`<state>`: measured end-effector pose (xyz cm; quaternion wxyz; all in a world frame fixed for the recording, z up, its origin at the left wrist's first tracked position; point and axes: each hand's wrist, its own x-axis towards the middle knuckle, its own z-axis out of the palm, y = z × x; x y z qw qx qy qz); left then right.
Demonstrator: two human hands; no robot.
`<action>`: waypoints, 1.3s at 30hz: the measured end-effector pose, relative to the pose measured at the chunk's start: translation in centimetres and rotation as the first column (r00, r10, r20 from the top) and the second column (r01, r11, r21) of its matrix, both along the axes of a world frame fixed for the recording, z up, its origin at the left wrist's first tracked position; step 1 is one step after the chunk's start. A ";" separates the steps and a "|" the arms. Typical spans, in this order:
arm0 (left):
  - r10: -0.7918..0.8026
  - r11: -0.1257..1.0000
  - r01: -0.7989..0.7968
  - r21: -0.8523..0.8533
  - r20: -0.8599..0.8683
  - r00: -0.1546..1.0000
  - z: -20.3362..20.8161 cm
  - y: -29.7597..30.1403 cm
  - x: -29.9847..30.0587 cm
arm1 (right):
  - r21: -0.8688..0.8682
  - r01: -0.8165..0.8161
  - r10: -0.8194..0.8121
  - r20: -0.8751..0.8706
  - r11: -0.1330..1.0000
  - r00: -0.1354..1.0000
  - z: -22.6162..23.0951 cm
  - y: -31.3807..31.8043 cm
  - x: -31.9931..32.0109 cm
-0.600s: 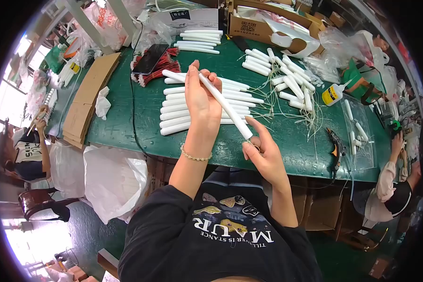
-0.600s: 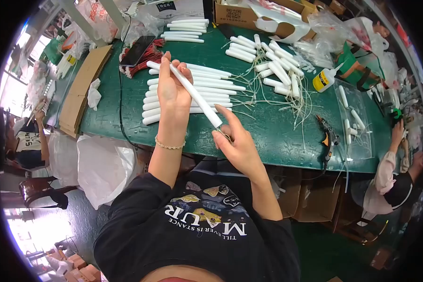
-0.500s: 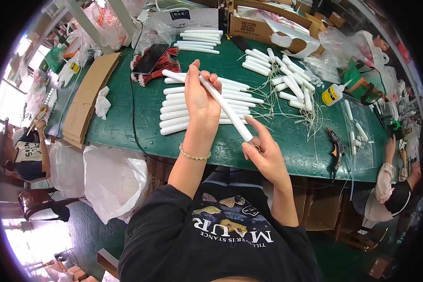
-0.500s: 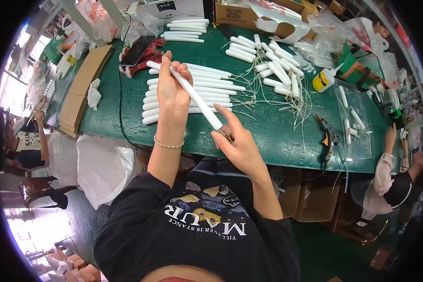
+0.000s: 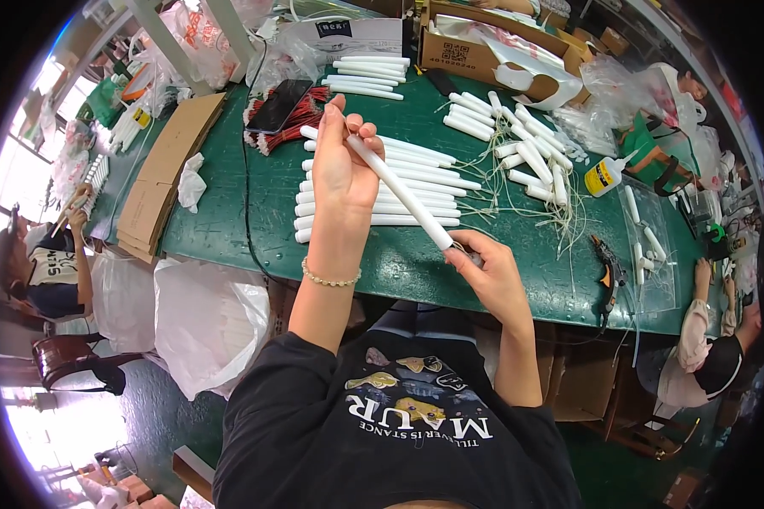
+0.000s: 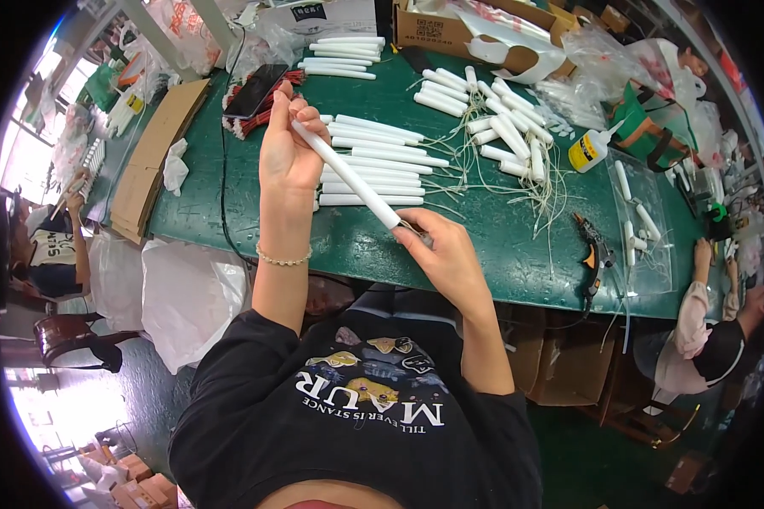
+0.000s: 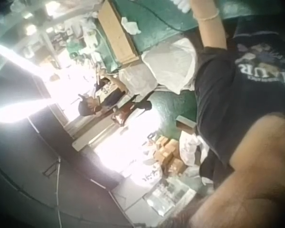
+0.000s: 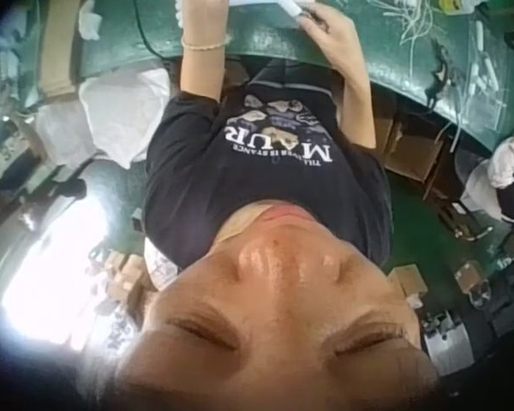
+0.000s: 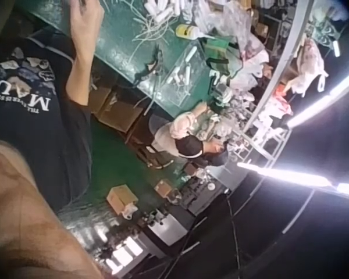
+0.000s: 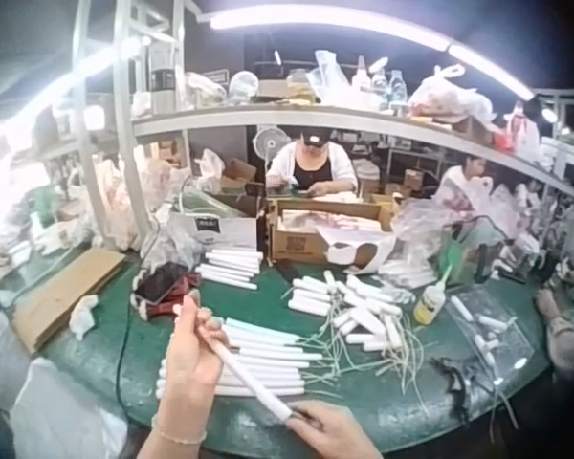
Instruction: Threading wires and components through white plastic tubes on a factory assembly line.
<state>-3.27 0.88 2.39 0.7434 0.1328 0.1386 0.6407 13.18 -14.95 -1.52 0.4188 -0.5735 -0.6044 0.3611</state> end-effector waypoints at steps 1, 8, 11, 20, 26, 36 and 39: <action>0.004 1.000 -0.004 0.002 0.000 1.000 -0.1 0.2 -0.4 | 0.011 -0.004 0.004 -0.017 1.000 1.000 0.0 0.1 -0.1; -0.004 0.949 0.031 0.313 -0.087 0.996 3.4 -0.3 -3.5 | 0.059 -0.066 0.082 -0.316 0.996 0.945 -0.4 0.8 -1.4; 0.002 0.887 0.051 0.458 -0.115 0.993 6.2 -0.5 -5.6 | 0.083 -0.105 0.126 -0.320 0.991 0.939 -0.6 1.0 -1.5; 0.675 0.476 -0.202 0.856 -0.208 0.708 11.9 -0.1 -5.8 | -0.016 -0.139 0.114 -0.480 0.990 0.870 -3.6 0.5 -0.8; 0.731 0.468 -0.107 0.877 -0.316 0.605 4.5 1.9 -1.0 | -0.049 -0.101 0.064 -0.490 0.994 0.869 -4.7 0.3 -0.4; 0.918 0.240 0.478 0.845 -0.358 0.173 -5.8 1.5 8.2 | -0.044 -0.098 0.063 -0.503 0.994 0.862 -5.1 0.1 0.3; 0.936 0.246 0.584 0.774 -0.345 0.063 -7.8 2.2 9.5 | -0.058 -0.101 0.058 -0.508 0.993 0.859 -5.1 0.0 0.2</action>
